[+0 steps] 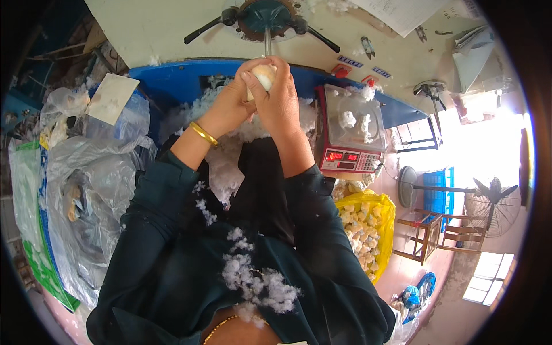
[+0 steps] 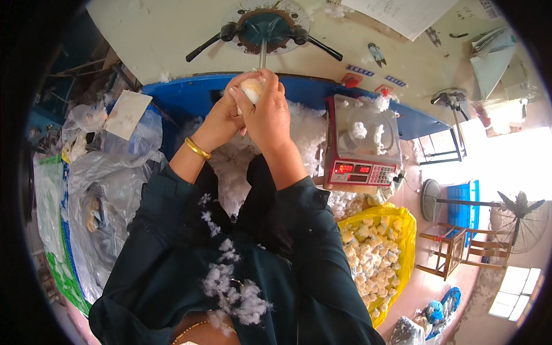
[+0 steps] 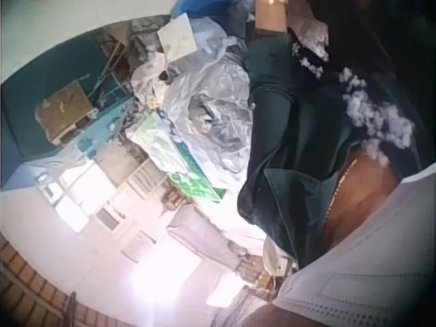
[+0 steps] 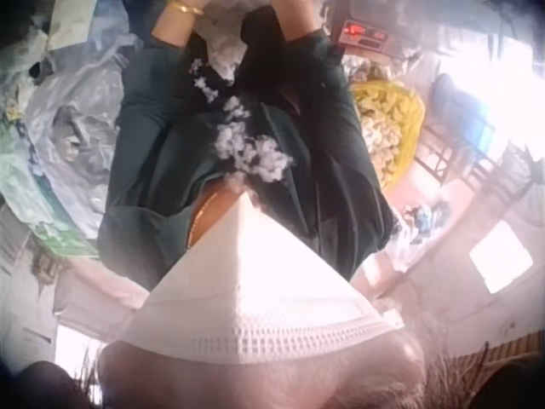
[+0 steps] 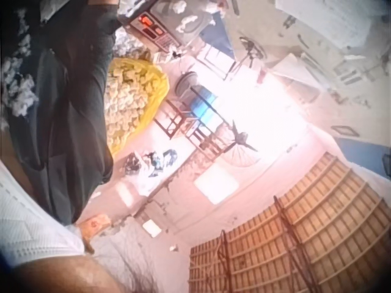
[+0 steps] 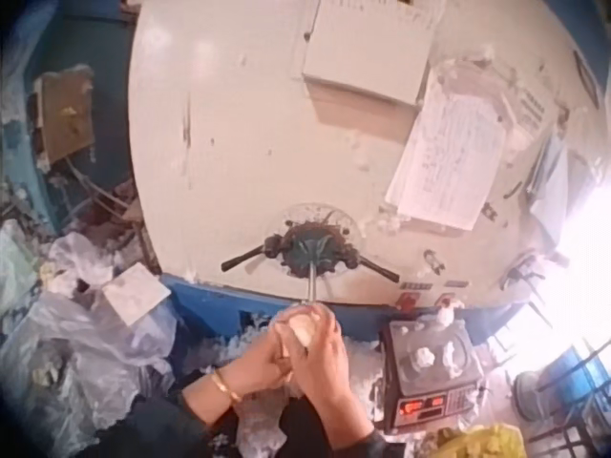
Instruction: The person sits on the floor and repeatedly stuffs small white plush toys with cotton batting. They pick up each toy, insert cotton into the opening, and place the stuffed toy into a yellow bag. The process is repeated continuously.
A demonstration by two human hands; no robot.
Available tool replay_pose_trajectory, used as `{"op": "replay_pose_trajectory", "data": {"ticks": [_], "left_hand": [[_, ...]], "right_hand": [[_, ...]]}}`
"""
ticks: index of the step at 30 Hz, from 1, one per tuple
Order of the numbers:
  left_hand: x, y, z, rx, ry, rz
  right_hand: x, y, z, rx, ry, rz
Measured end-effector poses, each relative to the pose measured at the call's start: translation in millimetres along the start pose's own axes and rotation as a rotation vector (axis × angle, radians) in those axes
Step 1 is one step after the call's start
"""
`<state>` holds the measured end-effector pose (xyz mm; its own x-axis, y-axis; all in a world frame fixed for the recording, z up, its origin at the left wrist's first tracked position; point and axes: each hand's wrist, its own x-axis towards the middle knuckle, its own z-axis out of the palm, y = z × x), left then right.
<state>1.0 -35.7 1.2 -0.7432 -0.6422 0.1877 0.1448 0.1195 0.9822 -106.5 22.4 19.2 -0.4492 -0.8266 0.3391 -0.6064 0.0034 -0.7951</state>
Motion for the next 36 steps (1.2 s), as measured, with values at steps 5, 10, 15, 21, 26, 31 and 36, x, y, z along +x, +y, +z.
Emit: {"op": "replay_pose_trajectory", "data": {"ticks": [5,10,15,21,26,31,36], "left_hand": [[-21.1,-8.3,32.3,0.453,0.239,0.273],[-14.9,-9.0,41.3,0.349,0.242,0.086],[-35.8,-13.0,35.9,0.598,0.124,0.457],[-110.5,10.6,-10.2,0.666,0.082,0.116],[-280.5,-52.3,-196.4,1.237,0.921,0.135],[-409.6,-58.0,-294.8,0.888,1.105,-0.396],[-440.7,-87.3,-289.0,1.138,0.945,-0.735]], "right_hand": [[-12.0,20.7,-15.6,0.161,-0.109,-0.120],[-9.2,34.2,-19.9,0.152,-0.107,-0.184],[-32.4,30.9,-29.0,-0.091,-0.075,-0.166],[-73.2,45.2,-51.3,-0.126,-0.049,-0.212],[-115.3,145.4,-199.2,-0.675,-0.227,0.173],[-211.9,270.3,-353.8,-0.640,-0.361,0.409],[-132.0,138.5,-220.4,-0.463,-0.494,0.843]]}}
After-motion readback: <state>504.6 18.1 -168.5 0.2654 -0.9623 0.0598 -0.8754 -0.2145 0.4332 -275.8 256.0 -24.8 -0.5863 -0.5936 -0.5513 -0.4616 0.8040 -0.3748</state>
